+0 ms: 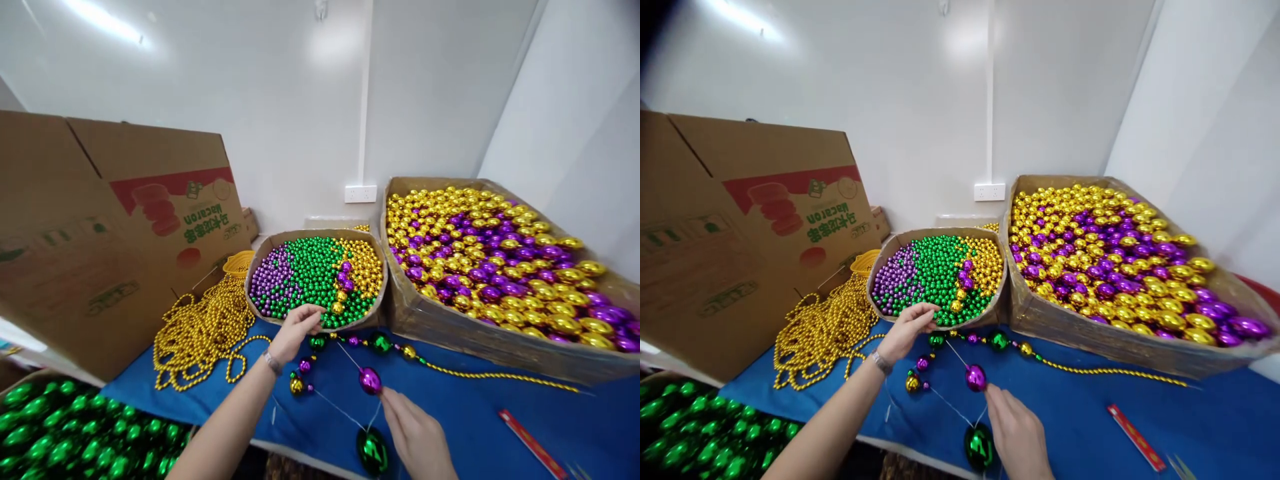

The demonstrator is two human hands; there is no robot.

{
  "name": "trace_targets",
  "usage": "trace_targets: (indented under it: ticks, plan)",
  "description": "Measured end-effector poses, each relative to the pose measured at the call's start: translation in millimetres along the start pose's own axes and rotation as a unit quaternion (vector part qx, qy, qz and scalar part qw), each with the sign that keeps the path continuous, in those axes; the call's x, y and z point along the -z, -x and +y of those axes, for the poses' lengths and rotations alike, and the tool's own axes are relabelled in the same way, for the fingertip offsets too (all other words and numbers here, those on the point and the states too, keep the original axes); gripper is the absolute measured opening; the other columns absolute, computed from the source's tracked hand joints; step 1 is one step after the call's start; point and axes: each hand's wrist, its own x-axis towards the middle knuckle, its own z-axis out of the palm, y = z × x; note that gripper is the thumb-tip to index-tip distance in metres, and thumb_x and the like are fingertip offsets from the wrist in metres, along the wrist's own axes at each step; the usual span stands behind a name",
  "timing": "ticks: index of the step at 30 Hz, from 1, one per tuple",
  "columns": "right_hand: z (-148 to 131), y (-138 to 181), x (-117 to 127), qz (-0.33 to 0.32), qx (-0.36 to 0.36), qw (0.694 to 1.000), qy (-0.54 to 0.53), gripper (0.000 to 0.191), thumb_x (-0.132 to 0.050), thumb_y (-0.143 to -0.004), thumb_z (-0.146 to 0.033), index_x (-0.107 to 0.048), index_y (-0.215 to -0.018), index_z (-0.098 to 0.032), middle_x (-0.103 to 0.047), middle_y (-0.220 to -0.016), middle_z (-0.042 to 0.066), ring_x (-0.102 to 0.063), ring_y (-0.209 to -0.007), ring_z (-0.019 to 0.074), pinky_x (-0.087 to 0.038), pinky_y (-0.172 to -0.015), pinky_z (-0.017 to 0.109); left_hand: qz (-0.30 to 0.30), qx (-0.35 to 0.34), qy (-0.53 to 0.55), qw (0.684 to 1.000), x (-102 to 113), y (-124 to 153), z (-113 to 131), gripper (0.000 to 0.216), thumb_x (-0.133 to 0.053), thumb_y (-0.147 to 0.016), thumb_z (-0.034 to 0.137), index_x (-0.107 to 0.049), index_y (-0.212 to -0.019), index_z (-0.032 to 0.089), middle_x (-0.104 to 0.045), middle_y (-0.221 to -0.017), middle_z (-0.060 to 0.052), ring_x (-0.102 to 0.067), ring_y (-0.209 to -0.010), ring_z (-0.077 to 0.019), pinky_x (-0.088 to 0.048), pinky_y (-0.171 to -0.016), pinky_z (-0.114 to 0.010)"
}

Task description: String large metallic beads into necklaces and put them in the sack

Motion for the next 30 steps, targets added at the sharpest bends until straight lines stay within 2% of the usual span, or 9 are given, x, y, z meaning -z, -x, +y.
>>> trace_targets:
  ticks: [1, 3, 5, 9, 14, 19, 23, 27, 30]
  plan:
    - [-0.2, -0.1, 0.5, 0.003, 0.001, 1.0, 0.0, 0.035, -0.031, -0.096, -0.025, -0.065, -0.094, -0.016, -0.073, -0.08, 0.006, -0.069, -0.067, 0.0153, -0.054, -0.06, 0.022, -0.005, 0.019, 0.124, 0.992, -7.7, 8.0, 2.1, 0.032, -0.053, -0.084, 0.04, -0.06, -0.104, 0.017, -0.062, -0.082, -0.005, -0.06, -0.072, -0.0143, -0.046, -0.065, -0.025]
    - [-0.7, -0.2, 2.0, 0.004, 0.0, 1.0, -0.003, 0.035, -0.031, -0.096, -0.024, -0.065, -0.095, -0.016, -0.073, -0.08, 0.006, -0.069, -0.068, 0.0153, -0.054, -0.061, 0.022, -0.025, 0.061, 0.326, 0.943, -20.9, 22.3, 5.2, 0.031, -0.065, -0.077, 0.037, -0.061, -0.101, 0.017, -0.062, -0.084, -0.005, -0.06, -0.072, -0.014, -0.047, -0.066, -0.026]
    - [-1.4, -0.3, 4.0, 0.0, -0.003, 1.0, -0.005, 0.034, -0.031, -0.096, -0.024, -0.065, -0.095, -0.016, -0.072, -0.08, 0.006, -0.069, -0.066, 0.0147, -0.054, -0.06, 0.021, -0.04, 0.09, 0.409, 0.907, -30.3, 32.2, 6.9, 0.028, -0.069, -0.075, 0.032, -0.062, -0.098, 0.016, -0.062, -0.083, -0.005, -0.06, -0.071, -0.0132, -0.048, -0.065, -0.025]
    - [-1.9, 0.3, 6.0, -0.002, -0.003, 1.0, -0.004, 0.035, -0.031, -0.096, -0.024, -0.065, -0.095, -0.016, -0.072, -0.081, 0.006, -0.069, -0.068, 0.0145, -0.053, -0.062, 0.021, -0.049, 0.119, 0.461, 0.878, -39.0, 38.7, 8.5, 0.022, -0.067, -0.077, 0.029, -0.062, -0.094, 0.016, -0.062, -0.08, -0.005, -0.06, -0.068, -0.0124, -0.049, -0.063, -0.025]
    - [0.4, 1.4, 4.3, -0.001, -0.009, 1.0, 0.01, 0.037, -0.03, -0.096, -0.025, -0.066, -0.094, -0.017, -0.073, -0.08, 0.006, -0.069, -0.067, 0.0143, -0.053, -0.061, 0.021, -0.048, 0.111, 0.437, 0.891, -40.7, 39.7, 11.5, 0.024, -0.068, -0.076, 0.031, -0.064, -0.095, 0.016, -0.062, -0.08, -0.005, -0.059, -0.068, -0.0122, -0.048, -0.062, -0.025]
    - [1.4, 1.3, 3.8, -0.013, -0.005, 0.999, 0.039, 0.038, -0.03, -0.096, -0.026, -0.067, -0.094, -0.018, -0.073, -0.078, 0.006, -0.069, -0.067, 0.0149, -0.052, -0.059, 0.021, -0.037, 0.056, 0.302, 0.951, -41.8, 43.3, 16.6, 0.029, -0.07, -0.073, 0.036, -0.068, -0.094, 0.016, -0.062, -0.077, -0.003, -0.057, -0.068, -0.0131, -0.047, -0.061, -0.025]
    - [2.3, 1.1, 3.8, -0.009, -0.014, 0.999, 0.038, 0.04, -0.029, -0.096, -0.028, -0.067, -0.094, -0.019, -0.073, -0.079, 0.006, -0.069, -0.065, 0.0149, -0.053, -0.059, 0.021, -0.013, -0.046, 0.056, 0.997, -38.4, 26.4, 22.3, 0.031, -0.056, -0.082, 0.039, -0.066, -0.104, 0.019, -0.063, -0.085, -0.006, -0.056, -0.076, -0.0168, -0.047, -0.067, -0.027]
    - [4.6, 0.9, 3.0, 0.001, -0.022, 0.999, 0.045, 0.042, -0.027, -0.096, -0.03, -0.067, -0.092, -0.019, -0.073, -0.079, 0.006, -0.069, -0.064, 0.0146, -0.053, -0.057, 0.02, 0.057, -0.099, -0.239, 0.964, -34.4, -16.8, 20.8, 0.03, -0.053, -0.084, 0.032, -0.061, -0.11, 0.018, -0.061, -0.103, -0.01, -0.053, -0.097, -0.0239, -0.041, -0.088, -0.037]
    - [7.0, 2.1, 1.8, 0.005, -0.011, 0.998, 0.055, 0.042, -0.027, -0.096, -0.029, -0.068, -0.092, -0.018, -0.074, -0.08, 0.006, -0.07, -0.067, 0.0154, -0.053, -0.058, 0.021, 0.042, -0.077, -0.285, 0.954, -36.9, -45.5, 14.8, 0.031, -0.064, -0.073, 0.026, -0.064, -0.103, 0.018, -0.061, -0.098, -0.011, -0.051, -0.101, -0.0293, -0.039, -0.09, -0.041]
